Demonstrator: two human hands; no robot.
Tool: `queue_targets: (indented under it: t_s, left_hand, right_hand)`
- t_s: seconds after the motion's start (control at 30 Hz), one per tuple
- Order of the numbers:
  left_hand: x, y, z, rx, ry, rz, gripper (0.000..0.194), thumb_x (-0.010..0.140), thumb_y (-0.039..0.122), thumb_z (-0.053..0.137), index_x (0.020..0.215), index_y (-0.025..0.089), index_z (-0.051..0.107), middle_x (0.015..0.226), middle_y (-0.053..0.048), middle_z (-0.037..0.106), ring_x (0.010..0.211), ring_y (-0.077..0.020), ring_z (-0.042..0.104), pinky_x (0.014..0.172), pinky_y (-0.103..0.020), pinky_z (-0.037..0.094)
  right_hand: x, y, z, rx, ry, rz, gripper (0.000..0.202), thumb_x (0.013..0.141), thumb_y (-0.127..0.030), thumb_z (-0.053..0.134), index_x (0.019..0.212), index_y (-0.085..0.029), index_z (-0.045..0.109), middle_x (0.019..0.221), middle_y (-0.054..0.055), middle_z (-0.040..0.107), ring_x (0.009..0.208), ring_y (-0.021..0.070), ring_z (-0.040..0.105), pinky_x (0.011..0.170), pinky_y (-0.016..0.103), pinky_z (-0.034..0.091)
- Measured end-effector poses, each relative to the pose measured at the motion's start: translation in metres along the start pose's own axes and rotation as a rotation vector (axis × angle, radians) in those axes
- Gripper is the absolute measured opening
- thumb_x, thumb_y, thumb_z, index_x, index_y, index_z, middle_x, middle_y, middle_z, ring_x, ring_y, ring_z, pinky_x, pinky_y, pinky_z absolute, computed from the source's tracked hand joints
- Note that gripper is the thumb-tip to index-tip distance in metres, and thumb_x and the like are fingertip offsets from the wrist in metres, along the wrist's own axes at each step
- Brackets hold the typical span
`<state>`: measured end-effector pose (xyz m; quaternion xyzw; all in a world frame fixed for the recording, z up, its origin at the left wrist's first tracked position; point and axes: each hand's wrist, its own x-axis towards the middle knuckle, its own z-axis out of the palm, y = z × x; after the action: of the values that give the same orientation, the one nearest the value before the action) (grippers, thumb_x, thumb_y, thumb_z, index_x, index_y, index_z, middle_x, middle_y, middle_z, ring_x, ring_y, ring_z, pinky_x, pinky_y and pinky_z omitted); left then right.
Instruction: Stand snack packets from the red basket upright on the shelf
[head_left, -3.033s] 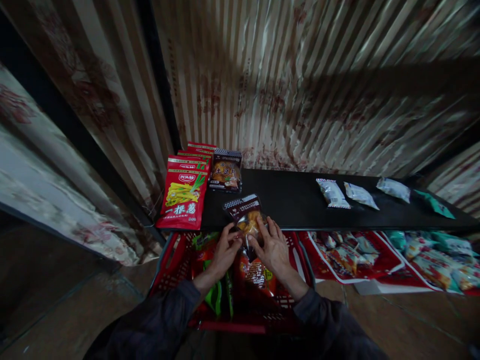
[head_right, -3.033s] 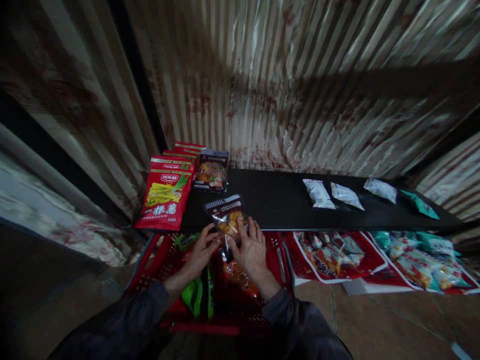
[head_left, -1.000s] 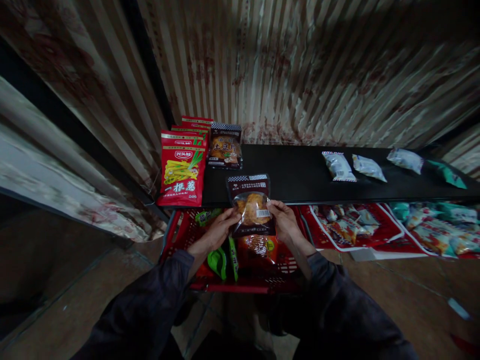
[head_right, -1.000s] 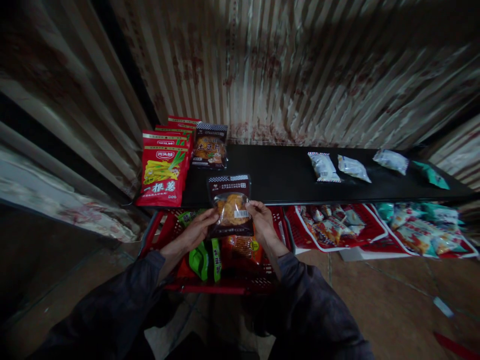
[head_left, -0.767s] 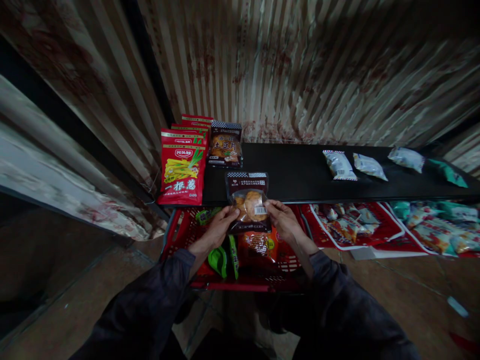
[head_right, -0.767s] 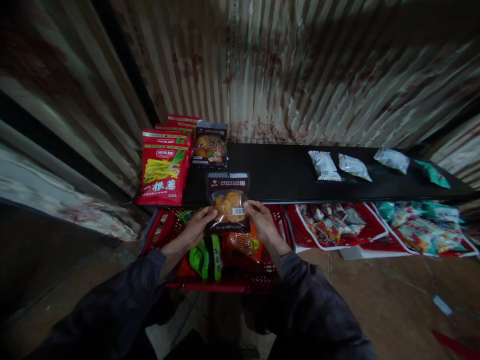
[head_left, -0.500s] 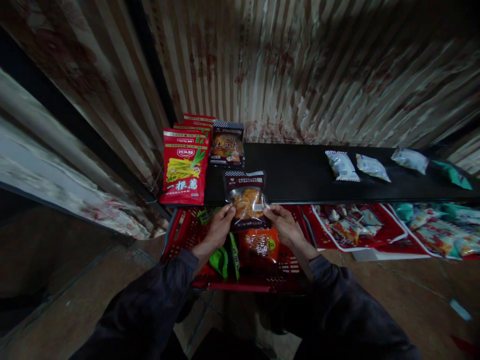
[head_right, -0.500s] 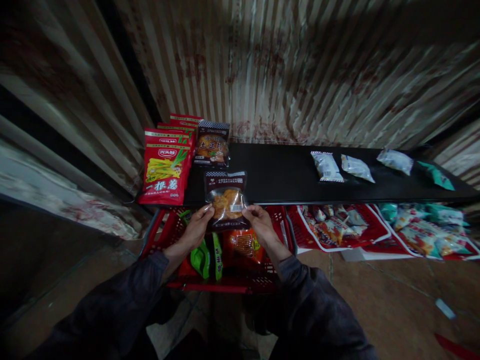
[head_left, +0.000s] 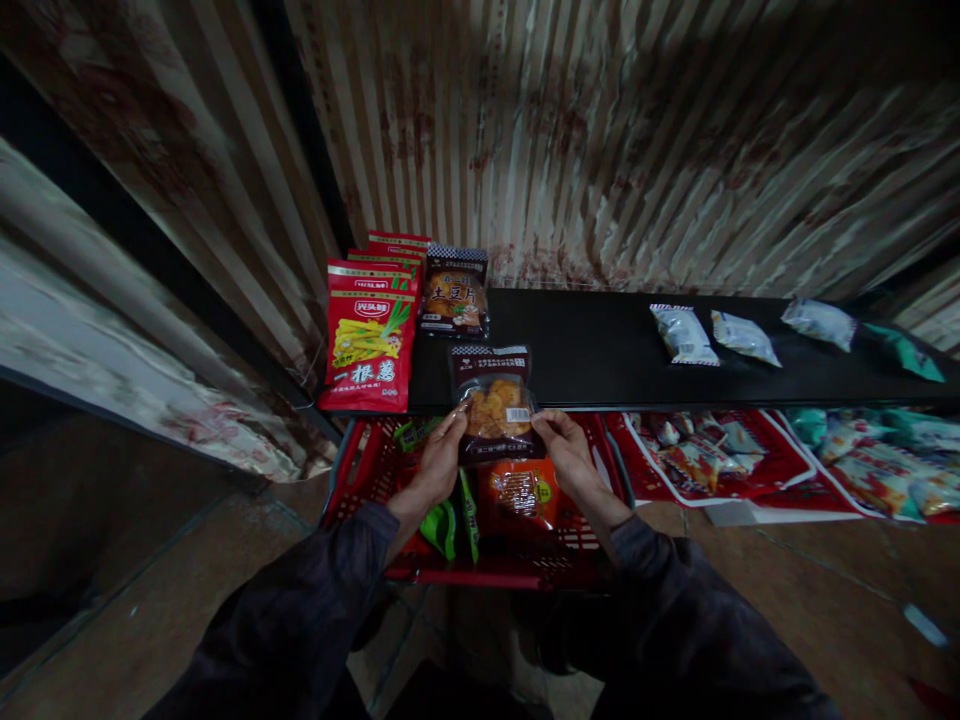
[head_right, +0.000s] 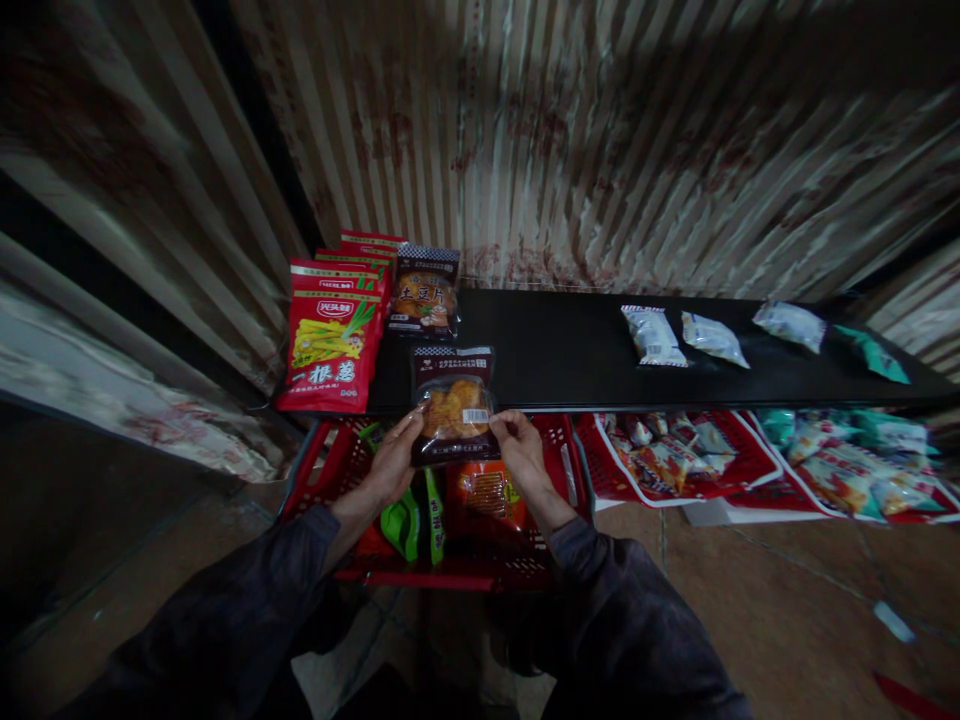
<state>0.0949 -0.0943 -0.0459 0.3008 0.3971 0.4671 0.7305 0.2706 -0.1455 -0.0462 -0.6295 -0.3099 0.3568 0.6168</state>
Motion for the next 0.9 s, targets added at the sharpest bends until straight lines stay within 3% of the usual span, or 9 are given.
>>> queue_targets:
  t_s: [0.1, 0.17, 0.3, 0.6, 0.9]
  left_hand:
    - [-0.001, -0.001, 0.000, 0.003, -0.002, 0.006, 0.052, 0.065, 0.052, 0.082, 0.106, 0.021, 0.075, 0.128, -0.009, 0.068, 0.129, -0.0282, 0.054, 0.111, -0.039, 0.039]
    - [-0.002, 0.000, 0.000, 0.012, -0.012, 0.016, 0.053, 0.065, 0.053, 0.081, 0.106, 0.020, 0.075, 0.128, -0.009, 0.068, 0.129, -0.0287, 0.054, 0.111, -0.039, 0.039]
    - [-0.005, 0.002, 0.001, 0.021, -0.042, 0.005, 0.054, 0.065, 0.055, 0.081, 0.106, 0.021, 0.075, 0.129, -0.008, 0.067, 0.129, -0.0290, 0.054, 0.111, -0.039, 0.039]
    - [-0.011, 0.009, 0.007, 0.018, -0.119, 0.004, 0.048, 0.070, 0.052, 0.078, 0.108, 0.022, 0.075, 0.135, -0.007, 0.063, 0.135, -0.0288, 0.048, 0.114, -0.040, 0.036]
    - [-0.015, 0.013, 0.009, -0.028, -0.283, 0.010, 0.050, 0.072, 0.054, 0.076, 0.112, 0.023, 0.075, 0.137, -0.007, 0.062, 0.138, -0.0293, 0.045, 0.116, -0.041, 0.032]
  right_hand:
    - [-0.004, -0.005, -0.002, -0.239, 0.026, -0.230, 0.033, 0.077, -0.049, 0.067, 0.098, -0.023, 0.065, 0.097, 0.006, 0.068, 0.091, 0.0230, 0.062, 0.085, 0.040, 0.050]
    - [-0.008, -0.010, -0.002, -0.470, 0.016, -0.434, 0.036, 0.085, -0.037, 0.059, 0.118, -0.024, 0.062, 0.119, 0.009, 0.065, 0.112, 0.0259, 0.058, 0.098, 0.046, 0.046]
    - [-0.012, -0.015, -0.003, -0.731, -0.056, -0.665, 0.041, 0.091, -0.019, 0.045, 0.127, -0.029, 0.063, 0.134, 0.007, 0.060, 0.126, 0.0262, 0.050, 0.110, 0.052, 0.040]
    - [-0.011, -0.010, -0.004, -0.754, -0.150, -0.718, 0.049, 0.092, -0.016, 0.041, 0.136, -0.029, 0.057, 0.138, 0.004, 0.061, 0.130, 0.0243, 0.051, 0.113, 0.051, 0.040]
    - [-0.028, -0.023, 0.009, -0.741, -0.042, -0.656, 0.042, 0.098, -0.038, 0.040, 0.129, -0.020, 0.062, 0.128, 0.014, 0.060, 0.120, 0.0271, 0.055, 0.106, 0.048, 0.046]
